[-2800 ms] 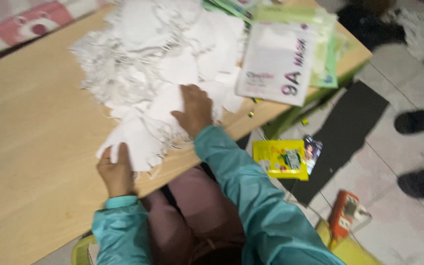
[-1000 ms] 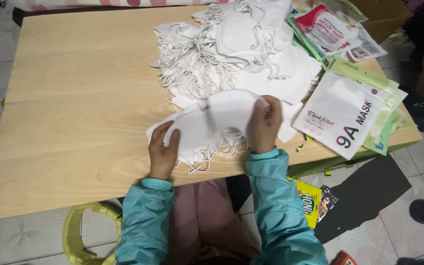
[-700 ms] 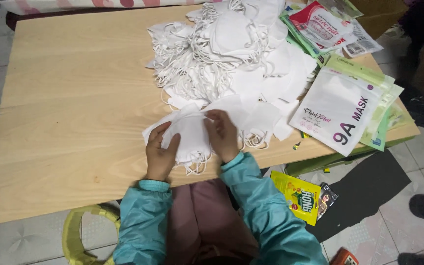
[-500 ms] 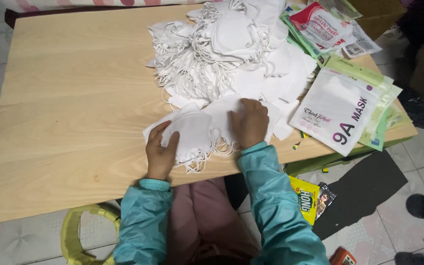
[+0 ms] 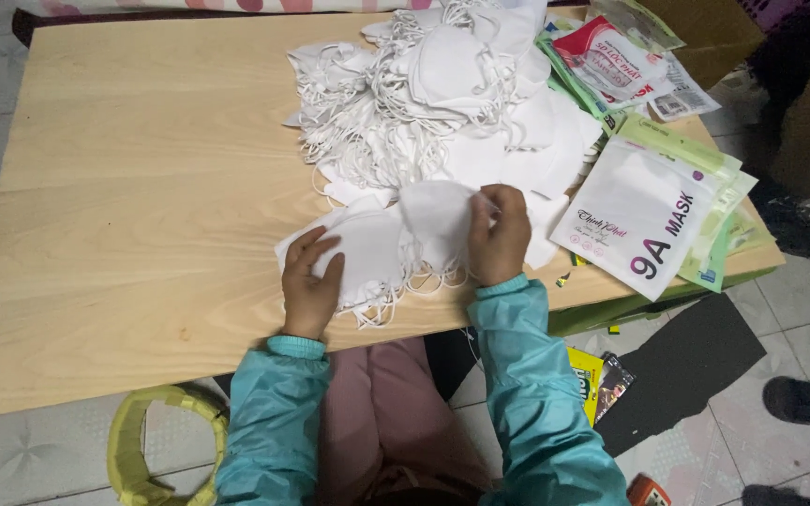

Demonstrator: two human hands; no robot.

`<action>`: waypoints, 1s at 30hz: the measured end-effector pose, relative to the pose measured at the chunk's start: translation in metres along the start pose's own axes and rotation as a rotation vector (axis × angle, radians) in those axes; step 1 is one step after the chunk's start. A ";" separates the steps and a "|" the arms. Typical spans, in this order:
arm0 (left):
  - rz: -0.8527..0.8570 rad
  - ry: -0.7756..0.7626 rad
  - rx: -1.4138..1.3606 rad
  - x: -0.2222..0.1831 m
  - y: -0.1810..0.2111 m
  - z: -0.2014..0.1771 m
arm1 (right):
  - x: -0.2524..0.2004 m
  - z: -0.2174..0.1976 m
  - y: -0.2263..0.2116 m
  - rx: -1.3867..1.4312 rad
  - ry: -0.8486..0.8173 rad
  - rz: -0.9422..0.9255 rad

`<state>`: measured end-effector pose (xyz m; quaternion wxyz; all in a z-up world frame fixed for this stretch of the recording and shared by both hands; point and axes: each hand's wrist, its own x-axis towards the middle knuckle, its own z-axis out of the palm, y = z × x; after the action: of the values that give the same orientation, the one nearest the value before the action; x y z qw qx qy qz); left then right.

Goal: Sorting and stacking white face masks from a large pile on a low table

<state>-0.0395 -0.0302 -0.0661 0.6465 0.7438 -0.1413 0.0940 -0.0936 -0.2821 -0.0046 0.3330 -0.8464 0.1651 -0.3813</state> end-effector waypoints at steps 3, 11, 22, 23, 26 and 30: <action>-0.003 0.008 -0.013 0.000 0.002 -0.001 | -0.001 0.007 0.000 0.393 0.096 0.019; -0.014 -0.024 -0.087 -0.001 -0.003 -0.002 | -0.052 0.079 -0.001 0.526 -0.195 0.216; -0.029 0.013 -0.031 -0.001 0.003 0.000 | 0.001 0.034 0.009 -0.468 -0.382 0.212; -0.039 0.016 -0.030 -0.001 0.003 0.000 | 0.002 0.035 0.009 -0.536 -0.405 0.216; -0.055 0.025 -0.025 0.000 0.001 -0.001 | -0.001 0.036 0.012 -0.630 -0.434 0.185; -0.030 0.023 -0.043 -0.001 -0.002 -0.002 | -0.008 0.029 0.006 -0.657 -0.479 0.144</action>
<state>-0.0401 -0.0284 -0.0678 0.6651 0.7308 -0.1247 0.0897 -0.0767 -0.2698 -0.0275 0.0999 -0.9589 0.2545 -0.0762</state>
